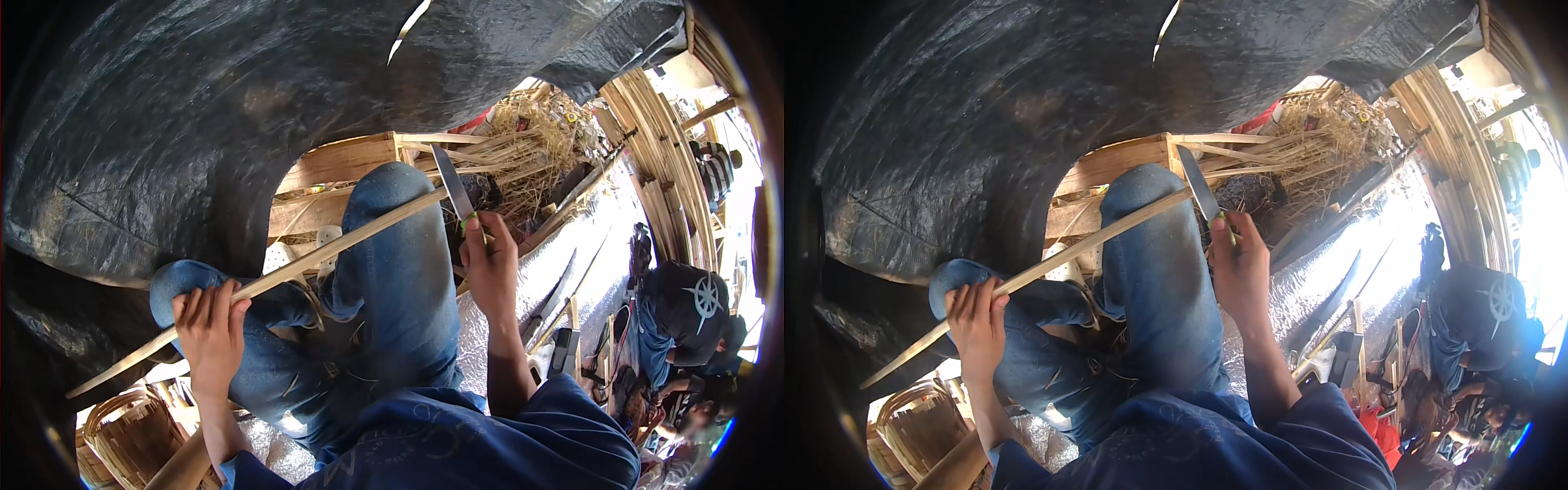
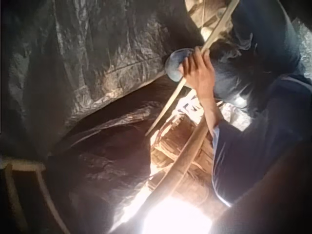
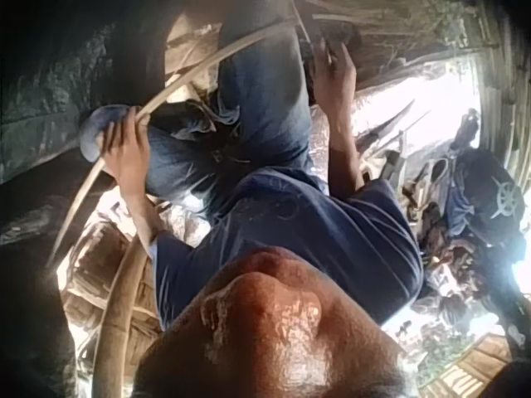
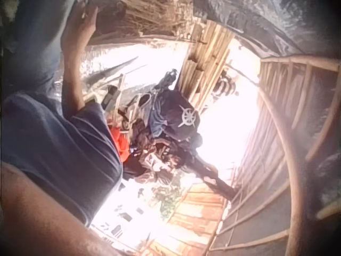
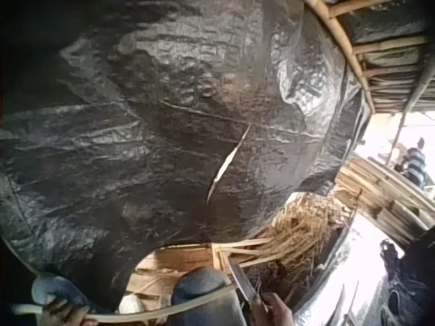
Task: The person uses a knife to shave and smooth the surface of a thin bamboo strip.
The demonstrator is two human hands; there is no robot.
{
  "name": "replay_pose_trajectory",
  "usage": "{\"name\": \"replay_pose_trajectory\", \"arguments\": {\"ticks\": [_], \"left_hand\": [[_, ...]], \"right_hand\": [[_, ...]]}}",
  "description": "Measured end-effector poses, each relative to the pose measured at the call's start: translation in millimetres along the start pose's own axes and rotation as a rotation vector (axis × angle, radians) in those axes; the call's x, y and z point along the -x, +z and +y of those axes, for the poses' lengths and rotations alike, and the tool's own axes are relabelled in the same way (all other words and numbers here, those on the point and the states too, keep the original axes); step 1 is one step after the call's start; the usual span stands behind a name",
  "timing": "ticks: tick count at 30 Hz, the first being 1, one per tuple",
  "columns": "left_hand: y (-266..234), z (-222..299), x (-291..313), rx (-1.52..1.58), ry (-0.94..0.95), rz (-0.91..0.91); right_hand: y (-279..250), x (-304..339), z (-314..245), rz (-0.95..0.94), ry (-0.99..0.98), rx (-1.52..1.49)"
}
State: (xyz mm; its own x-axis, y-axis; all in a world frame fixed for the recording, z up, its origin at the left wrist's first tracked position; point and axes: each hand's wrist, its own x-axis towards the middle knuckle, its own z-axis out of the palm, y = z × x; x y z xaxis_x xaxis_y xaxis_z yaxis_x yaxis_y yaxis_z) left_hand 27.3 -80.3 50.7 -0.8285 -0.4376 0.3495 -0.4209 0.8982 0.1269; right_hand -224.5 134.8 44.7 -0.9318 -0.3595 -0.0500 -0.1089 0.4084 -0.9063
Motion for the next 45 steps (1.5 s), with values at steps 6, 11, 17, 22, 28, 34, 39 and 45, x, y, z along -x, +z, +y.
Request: {"name": "replay_pose_trajectory", "arguments": {"ticks": [6, 11, 17, 22, 28, 34, 39, 45], "left_hand": [[6.0, 2.6, -4.2, 0.002, -0.018, -0.031], [7.6, 0.4, -1.1, 0.012, -0.033, -0.008], [5.5, 6.7, -5.9, 0.064, -0.042, 0.015], [7.9, 0.9, 5.6, 0.185, -0.088, 0.140], [13.3, 0.9, 6.1, 0.092, -0.039, 0.186], [10.4, 0.3, 13.9, 0.047, -0.063, 0.174], [15.6, -1.6, 11.9, 0.097, -0.048, 0.209], [6.5, -0.1, 16.2, 0.101, -0.089, 0.195]], "right_hand": [[12.8, 19.2, -1.6, -0.053, -0.128, 0.259], [3.2, 6.0, -8.5, 0.078, -0.172, 0.295], [41.4, 48.7, -4.9, -0.147, -0.320, 0.252], [8.5, 12.5, -12.0, 0.038, -0.202, 0.246], [60.0, 68.5, -13.4, -0.200, -0.369, 0.192], [16.8, 23.0, -10.8, 0.063, -0.254, 0.286], [79.6, 83.4, -14.7, -0.160, -0.409, 0.209], [26.8, 27.4, -20.3, 0.040, -0.189, 0.267]]}}
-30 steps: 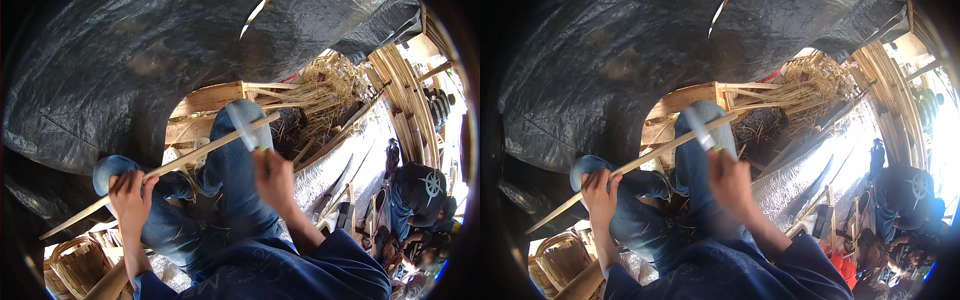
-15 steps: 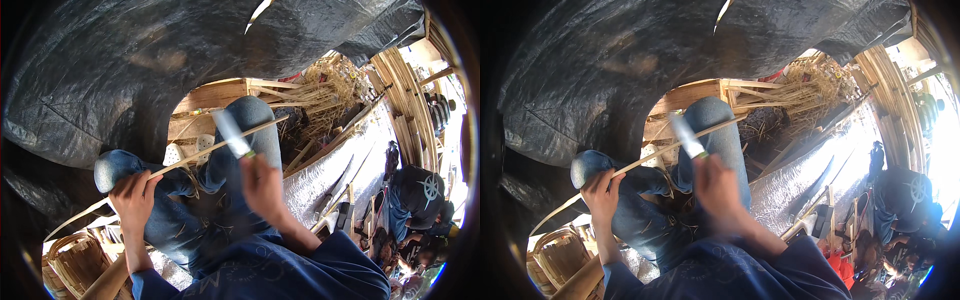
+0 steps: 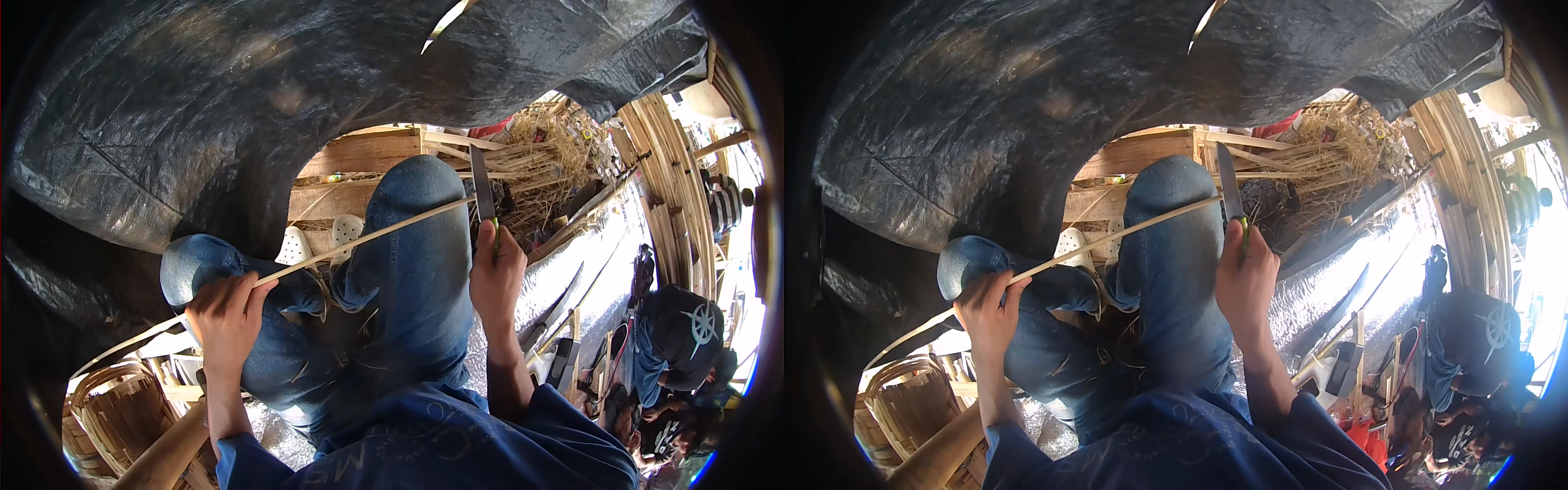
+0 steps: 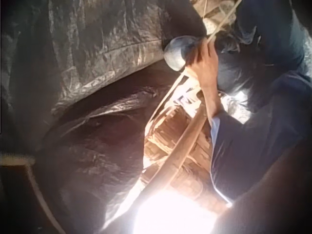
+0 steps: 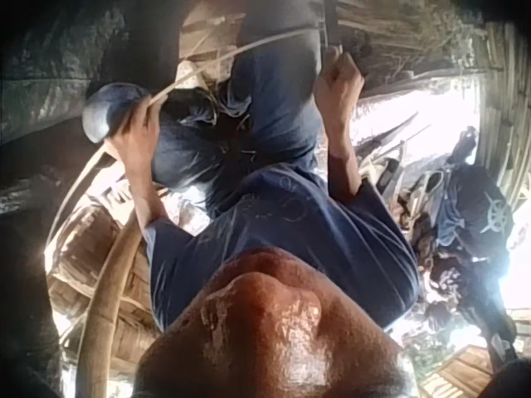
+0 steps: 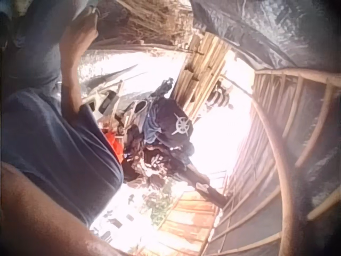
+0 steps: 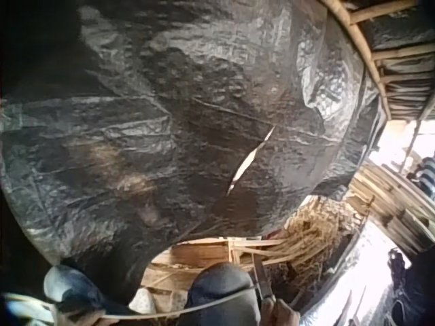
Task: The person uses a knife to shave and smooth the surface of a thin bamboo strip.
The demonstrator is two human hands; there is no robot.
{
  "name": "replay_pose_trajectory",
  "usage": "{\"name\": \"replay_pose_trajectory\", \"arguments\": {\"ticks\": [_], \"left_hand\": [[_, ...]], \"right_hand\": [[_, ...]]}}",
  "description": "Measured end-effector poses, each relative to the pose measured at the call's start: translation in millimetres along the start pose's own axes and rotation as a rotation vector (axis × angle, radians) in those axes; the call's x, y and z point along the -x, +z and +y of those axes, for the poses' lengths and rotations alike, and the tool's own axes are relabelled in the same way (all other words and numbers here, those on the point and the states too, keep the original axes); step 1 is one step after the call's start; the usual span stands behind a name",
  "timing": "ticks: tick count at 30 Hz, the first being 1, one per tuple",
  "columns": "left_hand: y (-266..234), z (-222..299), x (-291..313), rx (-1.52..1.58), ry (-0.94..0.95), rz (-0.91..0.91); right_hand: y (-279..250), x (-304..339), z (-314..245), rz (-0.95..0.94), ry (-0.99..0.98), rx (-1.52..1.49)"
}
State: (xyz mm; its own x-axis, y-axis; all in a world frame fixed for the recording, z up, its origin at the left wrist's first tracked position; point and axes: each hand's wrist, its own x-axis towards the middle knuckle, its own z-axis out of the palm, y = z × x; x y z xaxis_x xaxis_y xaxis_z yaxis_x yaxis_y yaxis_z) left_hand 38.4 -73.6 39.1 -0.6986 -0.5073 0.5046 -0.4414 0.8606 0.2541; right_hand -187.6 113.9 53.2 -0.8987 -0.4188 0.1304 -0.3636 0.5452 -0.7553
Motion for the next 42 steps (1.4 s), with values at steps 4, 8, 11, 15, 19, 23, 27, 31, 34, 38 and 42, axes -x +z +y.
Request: {"name": "replay_pose_trajectory", "arguments": {"ticks": [4, 8, 11, 15, 19, 23, 27, 31, 34, 38, 42], "left_hand": [[4.0, 2.8, -8.4, -0.041, 0.005, -0.096], [-1.9, -5.8, -3.9, 0.012, -0.037, -0.135], [-4.4, -2.5, -4.2, 0.033, -0.041, -0.134], [1.9, 1.5, -5.3, 0.008, -0.003, -0.099], [-1.4, -7.8, 0.8, 0.005, -0.021, -0.138], [-3.1, 7.8, -10.7, 0.037, 0.031, -0.005], [2.8, -3.2, -6.9, 0.065, 0.160, 0.005], [-2.5, -3.3, -2.6, -0.001, 0.161, -0.038], [-3.3, -2.6, -3.3, 0.031, 0.158, -0.001], [-3.2, 0.2, -4.9, 0.049, 0.103, -0.042], [-3.7, -1.1, -7.4, 0.025, 0.085, -0.077]], "right_hand": [[42.5, 50.3, -20.7, -0.132, -0.285, 0.044], [37.1, 32.4, -17.4, -0.063, -0.201, 0.027], [-3.8, -14.0, 7.3, 0.145, -0.091, 0.110], [49.2, 41.9, -18.0, -0.018, -0.330, -0.006], [40.6, 31.0, -15.7, -0.079, -0.219, -0.026], [-5.0, -13.1, 11.0, 0.063, -0.025, 0.147], [16.8, 5.0, 3.4, 0.086, -0.114, 0.121], [-16.0, -27.6, 26.4, 0.062, 0.021, 0.141], [-20.1, -29.0, 39.8, -0.055, 0.140, -0.113], [-23.5, -25.4, 38.7, 0.071, 0.170, -0.329], [-15.8, -24.3, 32.6, -0.010, 0.139, -0.239]]}}
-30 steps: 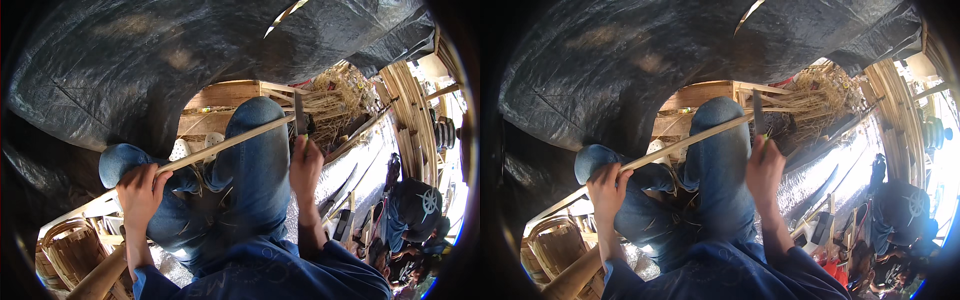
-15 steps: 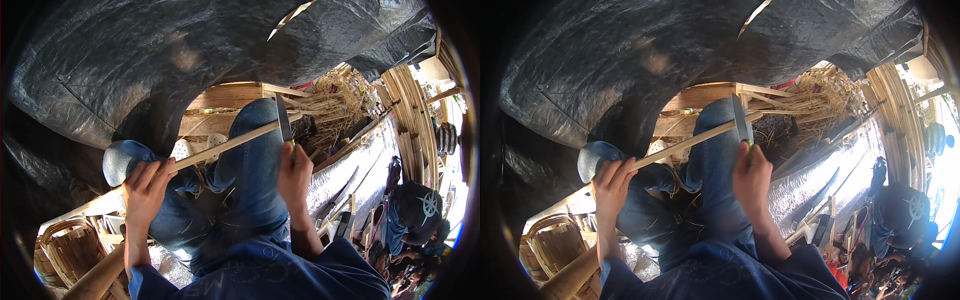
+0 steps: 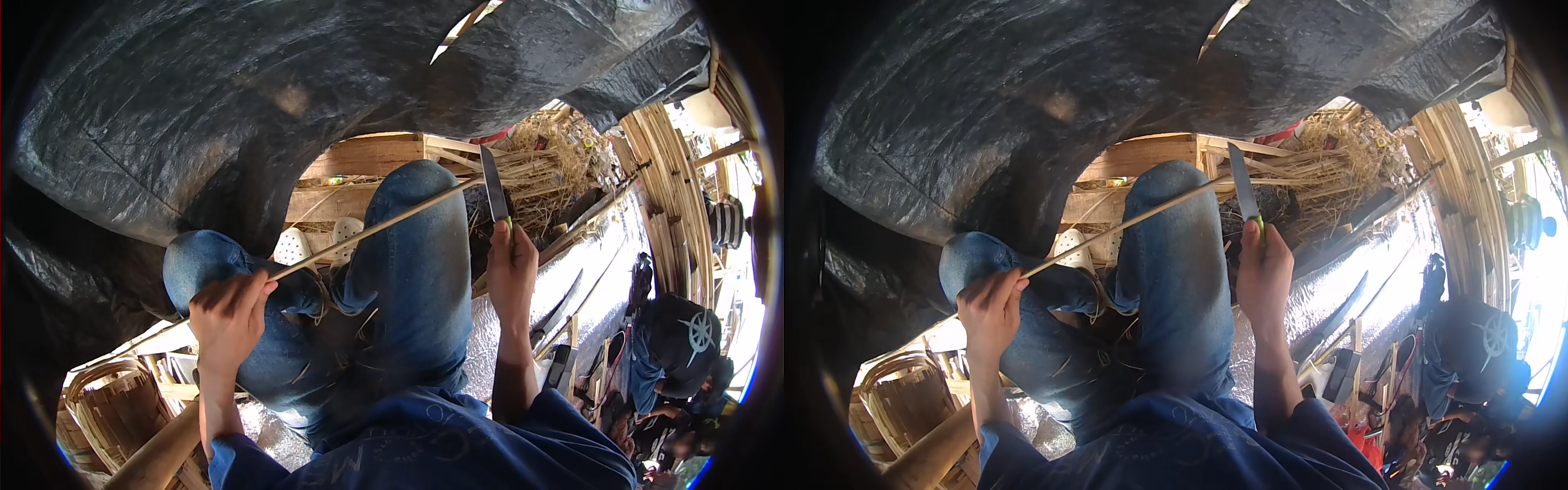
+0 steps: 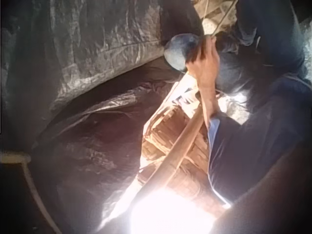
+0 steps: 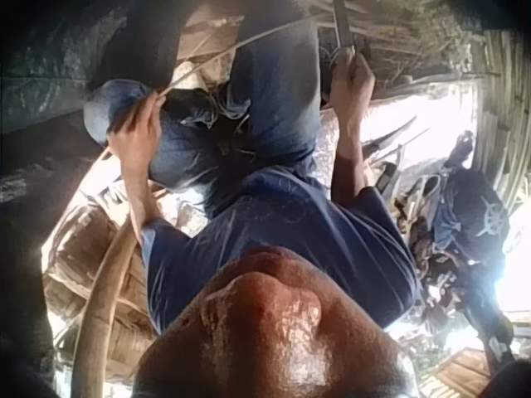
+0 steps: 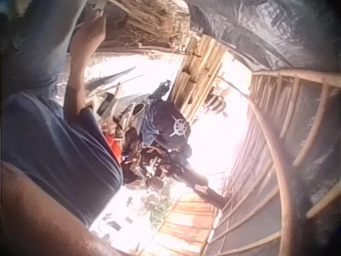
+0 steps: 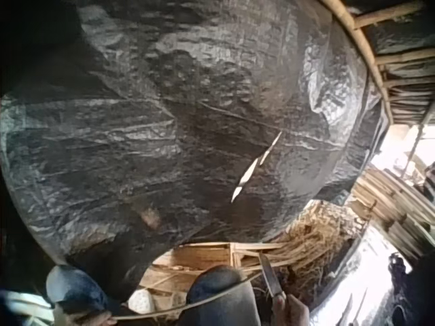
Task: The person uses a knife to shave and smooth the surface of a thin bamboo strip.
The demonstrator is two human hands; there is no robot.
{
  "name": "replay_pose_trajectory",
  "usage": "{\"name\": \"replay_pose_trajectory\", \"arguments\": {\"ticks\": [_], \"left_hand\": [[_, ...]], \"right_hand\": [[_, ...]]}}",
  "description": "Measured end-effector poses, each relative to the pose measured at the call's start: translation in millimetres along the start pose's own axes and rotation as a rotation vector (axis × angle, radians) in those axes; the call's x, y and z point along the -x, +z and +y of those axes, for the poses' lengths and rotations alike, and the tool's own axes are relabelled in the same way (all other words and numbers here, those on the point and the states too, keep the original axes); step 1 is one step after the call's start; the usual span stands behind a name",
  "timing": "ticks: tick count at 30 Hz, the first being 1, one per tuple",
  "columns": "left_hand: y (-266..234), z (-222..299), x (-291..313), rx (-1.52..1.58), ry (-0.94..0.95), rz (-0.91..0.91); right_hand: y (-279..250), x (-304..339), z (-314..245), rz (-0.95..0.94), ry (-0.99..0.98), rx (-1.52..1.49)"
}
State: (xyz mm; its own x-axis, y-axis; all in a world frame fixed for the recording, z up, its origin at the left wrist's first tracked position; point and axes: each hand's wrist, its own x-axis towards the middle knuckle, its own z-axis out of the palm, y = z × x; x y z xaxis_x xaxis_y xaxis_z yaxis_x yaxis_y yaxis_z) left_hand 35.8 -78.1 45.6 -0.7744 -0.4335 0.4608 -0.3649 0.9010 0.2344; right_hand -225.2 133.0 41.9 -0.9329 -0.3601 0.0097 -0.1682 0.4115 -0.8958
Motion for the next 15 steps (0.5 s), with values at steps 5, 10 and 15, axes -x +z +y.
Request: {"name": "replay_pose_trajectory", "arguments": {"ticks": [5, 10, 15], "left_hand": [[1.0, -2.8, 2.4, 0.034, -0.038, 0.014], [3.7, 0.3, 0.3, 0.039, -0.050, 0.014], [6.7, -0.6, 3.0, -0.006, -0.010, 0.043]], "right_hand": [[1.9, -0.9, -6.1, -0.012, -0.040, -0.053], [10.7, 2.0, -16.7, 0.022, -0.104, 0.229], [34.3, 38.1, -25.9, -0.120, -0.272, 0.222]]}}
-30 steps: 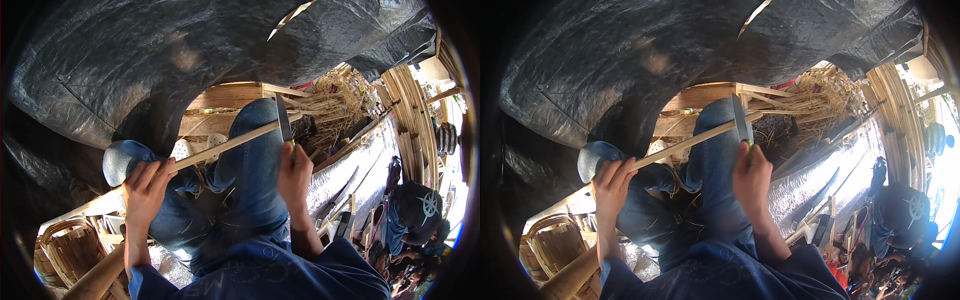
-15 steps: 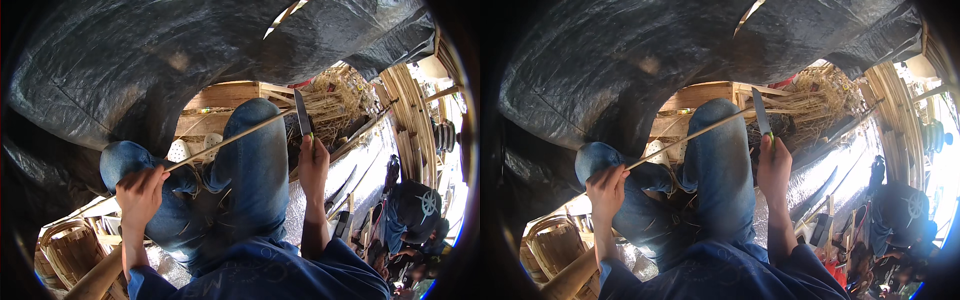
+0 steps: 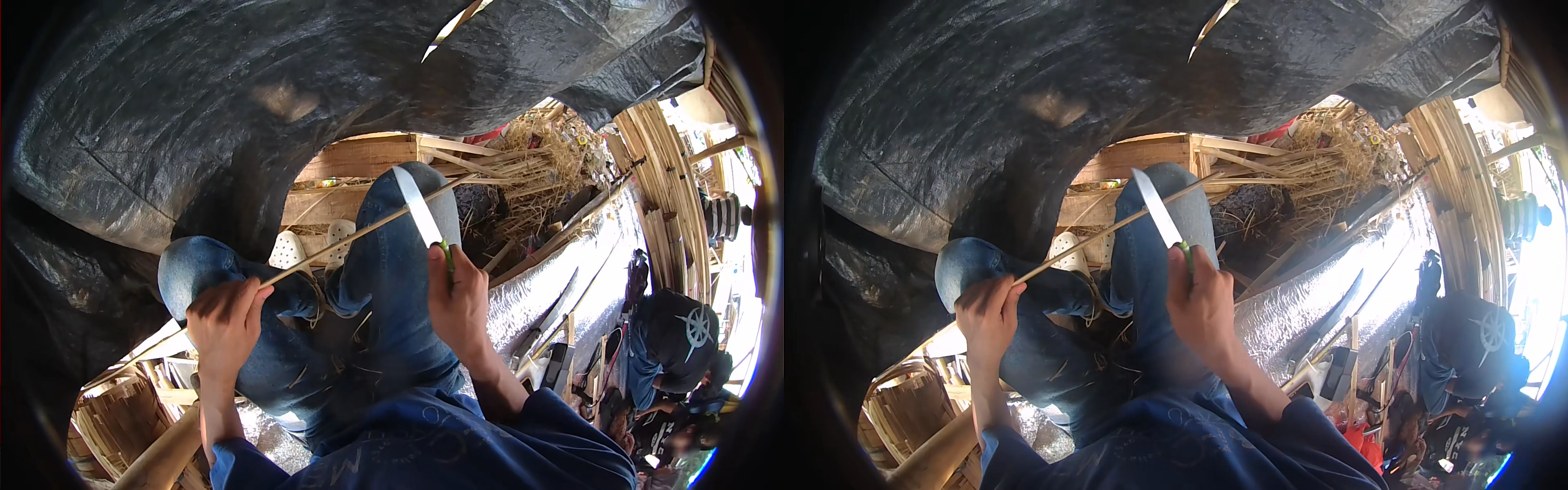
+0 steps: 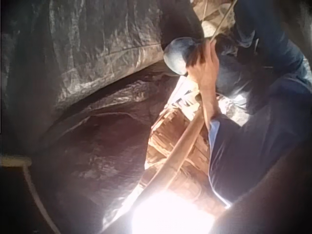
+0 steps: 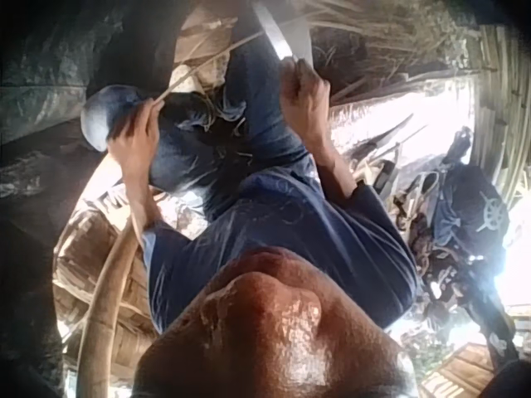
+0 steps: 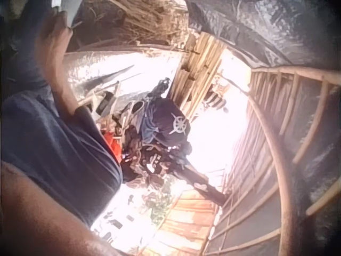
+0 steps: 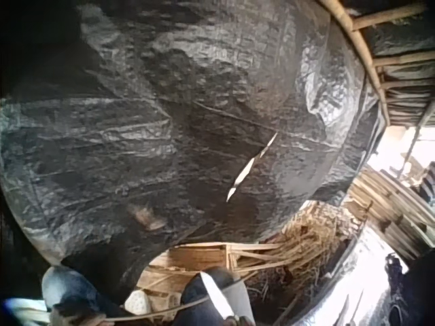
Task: The person uses a knife to shave and smooth the surface of a thin bamboo strip.
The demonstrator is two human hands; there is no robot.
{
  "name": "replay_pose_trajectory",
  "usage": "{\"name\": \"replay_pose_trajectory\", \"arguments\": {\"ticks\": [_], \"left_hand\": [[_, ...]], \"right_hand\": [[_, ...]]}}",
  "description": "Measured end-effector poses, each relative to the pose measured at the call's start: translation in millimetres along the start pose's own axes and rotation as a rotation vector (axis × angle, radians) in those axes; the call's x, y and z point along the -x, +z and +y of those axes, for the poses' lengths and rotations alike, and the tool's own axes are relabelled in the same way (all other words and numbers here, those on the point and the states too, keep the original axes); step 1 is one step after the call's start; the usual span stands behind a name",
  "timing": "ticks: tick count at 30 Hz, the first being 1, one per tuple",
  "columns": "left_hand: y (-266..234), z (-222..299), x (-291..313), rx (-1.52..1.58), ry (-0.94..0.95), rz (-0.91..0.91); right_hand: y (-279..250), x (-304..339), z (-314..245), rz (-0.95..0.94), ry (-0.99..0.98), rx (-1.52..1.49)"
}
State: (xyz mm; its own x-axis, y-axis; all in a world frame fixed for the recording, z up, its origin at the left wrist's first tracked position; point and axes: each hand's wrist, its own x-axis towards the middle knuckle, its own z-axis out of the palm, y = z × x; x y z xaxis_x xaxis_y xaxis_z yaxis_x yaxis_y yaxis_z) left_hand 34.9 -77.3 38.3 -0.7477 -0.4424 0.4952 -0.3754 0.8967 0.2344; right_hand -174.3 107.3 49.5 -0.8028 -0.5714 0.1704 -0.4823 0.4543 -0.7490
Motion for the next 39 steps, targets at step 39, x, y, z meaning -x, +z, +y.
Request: {"name": "replay_pose_trajectory", "arguments": {"ticks": [39], "left_hand": [[-1.1, -24.1, -36.6, 0.023, -0.033, -0.049]], "right_hand": [[79.6, 2.0, -67.0, -0.180, -0.090, -0.058]]}}
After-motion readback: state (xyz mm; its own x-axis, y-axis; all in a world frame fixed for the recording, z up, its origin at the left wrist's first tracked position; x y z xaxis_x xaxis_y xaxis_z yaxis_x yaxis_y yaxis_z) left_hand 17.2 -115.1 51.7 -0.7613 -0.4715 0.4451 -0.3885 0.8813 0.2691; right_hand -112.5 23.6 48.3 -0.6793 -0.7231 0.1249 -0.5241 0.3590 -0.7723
